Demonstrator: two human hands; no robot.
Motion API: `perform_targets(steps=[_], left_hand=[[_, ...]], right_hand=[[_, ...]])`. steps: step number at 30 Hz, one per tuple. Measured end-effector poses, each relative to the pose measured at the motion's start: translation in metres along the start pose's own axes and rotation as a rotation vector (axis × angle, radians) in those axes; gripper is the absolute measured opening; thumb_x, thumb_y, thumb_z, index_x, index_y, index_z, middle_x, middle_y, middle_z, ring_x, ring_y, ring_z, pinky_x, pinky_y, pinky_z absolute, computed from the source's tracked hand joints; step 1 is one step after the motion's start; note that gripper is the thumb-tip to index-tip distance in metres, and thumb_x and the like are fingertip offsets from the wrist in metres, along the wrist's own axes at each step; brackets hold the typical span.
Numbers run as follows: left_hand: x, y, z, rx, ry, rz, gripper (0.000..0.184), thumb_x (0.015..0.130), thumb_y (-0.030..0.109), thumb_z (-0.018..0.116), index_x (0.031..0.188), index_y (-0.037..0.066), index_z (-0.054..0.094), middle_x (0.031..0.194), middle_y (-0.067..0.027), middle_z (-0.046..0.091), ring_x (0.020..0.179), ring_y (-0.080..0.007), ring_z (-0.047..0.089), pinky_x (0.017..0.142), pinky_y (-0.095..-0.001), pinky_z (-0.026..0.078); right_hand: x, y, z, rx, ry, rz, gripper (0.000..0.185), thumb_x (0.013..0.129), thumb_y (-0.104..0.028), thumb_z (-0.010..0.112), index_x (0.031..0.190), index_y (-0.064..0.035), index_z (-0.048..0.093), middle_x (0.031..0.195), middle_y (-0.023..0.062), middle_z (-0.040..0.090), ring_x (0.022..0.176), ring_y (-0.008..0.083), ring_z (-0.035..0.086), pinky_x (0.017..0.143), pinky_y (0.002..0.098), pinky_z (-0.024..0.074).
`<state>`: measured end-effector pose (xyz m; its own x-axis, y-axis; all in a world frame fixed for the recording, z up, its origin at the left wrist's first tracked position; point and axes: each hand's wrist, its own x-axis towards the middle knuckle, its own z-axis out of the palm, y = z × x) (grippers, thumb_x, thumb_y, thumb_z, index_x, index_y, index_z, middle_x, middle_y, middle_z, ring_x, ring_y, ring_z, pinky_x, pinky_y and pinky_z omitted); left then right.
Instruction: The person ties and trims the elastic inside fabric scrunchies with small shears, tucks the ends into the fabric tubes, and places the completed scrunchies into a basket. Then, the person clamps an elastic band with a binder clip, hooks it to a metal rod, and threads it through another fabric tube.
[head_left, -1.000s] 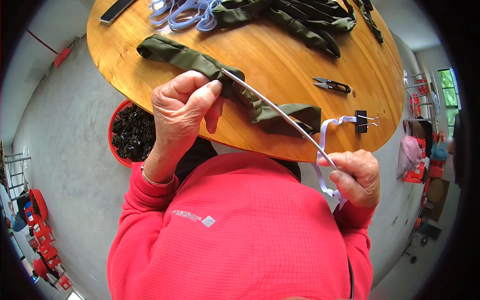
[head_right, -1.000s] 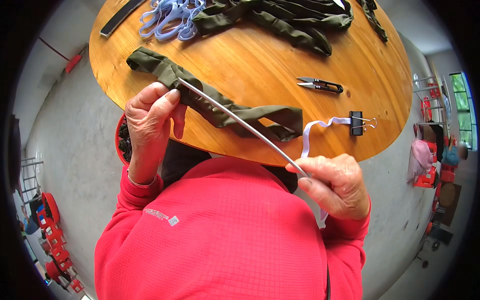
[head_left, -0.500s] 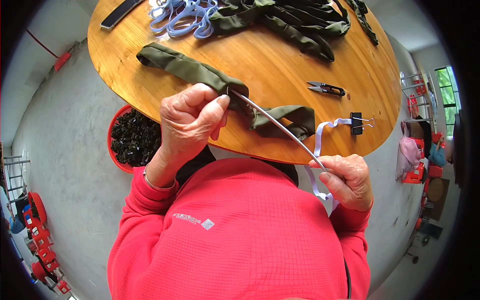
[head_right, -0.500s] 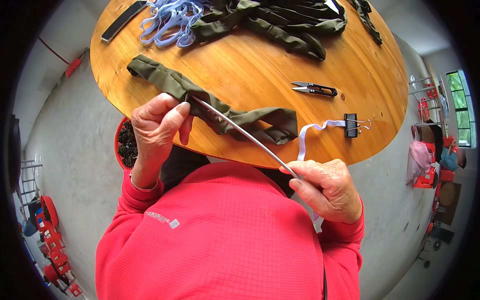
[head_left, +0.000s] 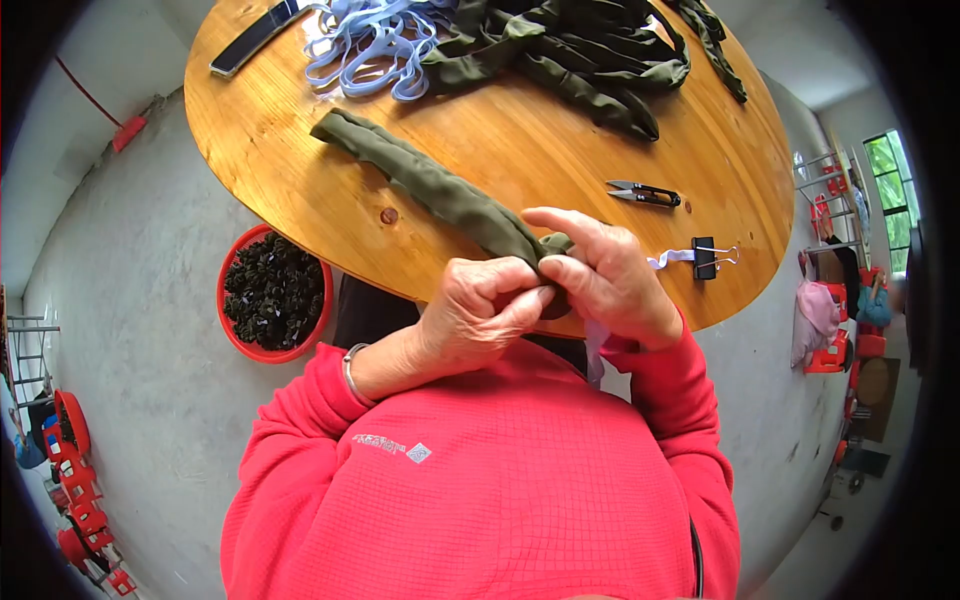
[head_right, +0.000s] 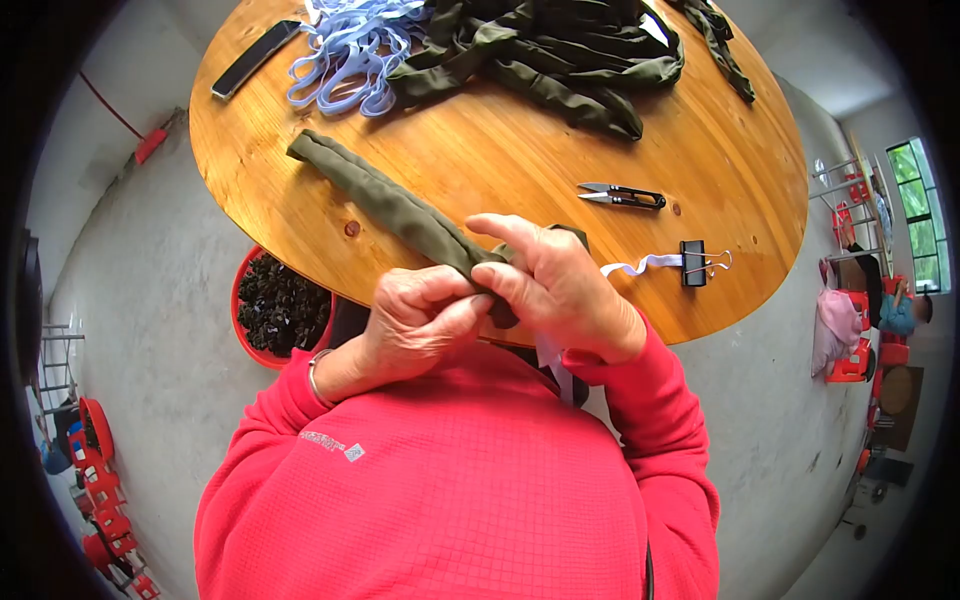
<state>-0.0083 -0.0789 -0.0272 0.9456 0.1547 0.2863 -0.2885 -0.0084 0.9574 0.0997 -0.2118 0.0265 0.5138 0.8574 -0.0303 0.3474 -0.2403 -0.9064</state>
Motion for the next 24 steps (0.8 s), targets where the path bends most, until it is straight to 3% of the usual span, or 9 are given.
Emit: perform_targets(steps=[3,5,7,9,11,14,19,21,24], left_hand=[[0.0,-0.008,-0.006,0.036,-0.088,-0.042,0.003,0.081,0.002,0.061,0.081,-0.001,0.061,0.063,-0.0051,0.054,0.055,-0.007,0.048,0.049,-0.0243,0.041],[0.007,0.015,-0.023,0.142,-0.179,0.208,0.004,0.078,0.001,0.062,0.082,0.0,0.06,0.068,-0.0084,0.06,0.059,-0.0124,0.056,0.053,-0.0242,0.044],[0.012,0.026,-0.06,0.075,0.084,0.447,0.016,0.078,-0.002,0.06,0.094,-0.001,0.062,0.077,-0.0085,0.064,0.067,-0.0161,0.06,0.058,-0.0256,0.047],[0.019,0.04,-0.096,0.083,0.381,0.389,0.046,0.075,0.001,0.062,0.12,0.0,0.05,0.112,-0.0126,0.057,0.104,-0.0199,0.054,0.082,-0.0293,0.045],[0.038,0.03,-0.125,0.291,0.392,0.37,0.065,0.072,0.006,0.067,0.131,0.003,0.04,0.123,-0.0113,0.05,0.116,-0.021,0.046,0.091,-0.0326,0.041],[0.063,0.005,-0.12,-0.173,0.068,0.131,0.073,0.071,0.01,0.07,0.134,0.003,0.035,0.125,-0.0082,0.048,0.117,-0.0187,0.045,0.091,-0.0296,0.041],[0.07,0.001,-0.135,-0.514,-0.171,-0.259,0.03,0.074,0.005,0.063,0.101,-0.005,0.056,0.063,-0.0062,0.057,0.057,-0.0154,0.06,0.064,-0.0285,0.05],[0.079,0.014,-0.162,-0.339,-0.072,-0.204,0.024,0.074,0.002,0.061,0.097,-0.004,0.058,0.056,-0.0027,0.049,0.04,-0.0092,0.046,0.037,-0.0221,0.034],[0.094,0.041,-0.223,0.014,-0.118,0.072,0.029,0.075,0.003,0.057,0.104,-0.002,0.056,0.058,-0.0001,0.051,0.036,-0.0039,0.035,0.034,-0.0196,0.026]], right_hand=[[0.004,0.016,-0.005,0.053,-0.097,-0.007,0.017,0.084,-0.008,0.057,0.094,0.0046,0.06,0.062,0.0032,0.056,0.05,0.0069,0.05,0.045,0.0237,0.0412],[-0.004,0.012,-0.011,0.078,0.03,-0.017,0.013,0.084,-0.007,0.056,0.086,0.0039,0.062,0.065,0.0021,0.057,0.056,0.0065,0.051,0.05,0.0224,0.0421],[-0.014,0.0,-0.036,0.017,0.092,-0.022,0.014,0.084,-0.006,0.057,0.087,0.0056,0.062,0.071,0.0039,0.059,0.063,0.0072,0.054,0.054,0.0223,0.0431],[-0.026,-0.011,-0.05,0.309,0.163,-0.108,0.016,0.084,-0.006,0.058,0.088,0.0084,0.061,0.077,0.0063,0.06,0.066,0.0087,0.056,0.057,0.0224,0.0444],[-0.033,-0.025,-0.063,0.376,0.141,-0.136,0.022,0.084,-0.01,0.062,0.091,0.0101,0.06,0.078,0.0077,0.059,0.068,0.0108,0.057,0.06,0.0223,0.0458],[-0.035,-0.032,-0.069,0.377,0.107,-0.156,0.025,0.083,-0.013,0.064,0.093,0.0095,0.06,0.074,0.0062,0.059,0.064,0.0092,0.055,0.055,0.0206,0.0417],[-0.045,-0.023,-0.082,0.318,0.192,-0.099,0.027,0.082,-0.016,0.065,0.093,0.008,0.061,0.072,0.0047,0.058,0.057,0.0058,0.05,0.047,0.0176,0.034],[-0.047,-0.023,-0.081,0.325,0.204,-0.142,0.023,0.082,-0.014,0.064,0.09,0.0074,0.062,0.071,0.0039,0.058,0.054,0.005,0.047,0.045,0.018,0.0322],[-0.048,-0.016,-0.079,0.27,0.178,-0.102,0.017,0.082,-0.01,0.062,0.085,0.0068,0.062,0.069,0.0026,0.057,0.052,0.0042,0.045,0.043,0.0187,0.0303]])
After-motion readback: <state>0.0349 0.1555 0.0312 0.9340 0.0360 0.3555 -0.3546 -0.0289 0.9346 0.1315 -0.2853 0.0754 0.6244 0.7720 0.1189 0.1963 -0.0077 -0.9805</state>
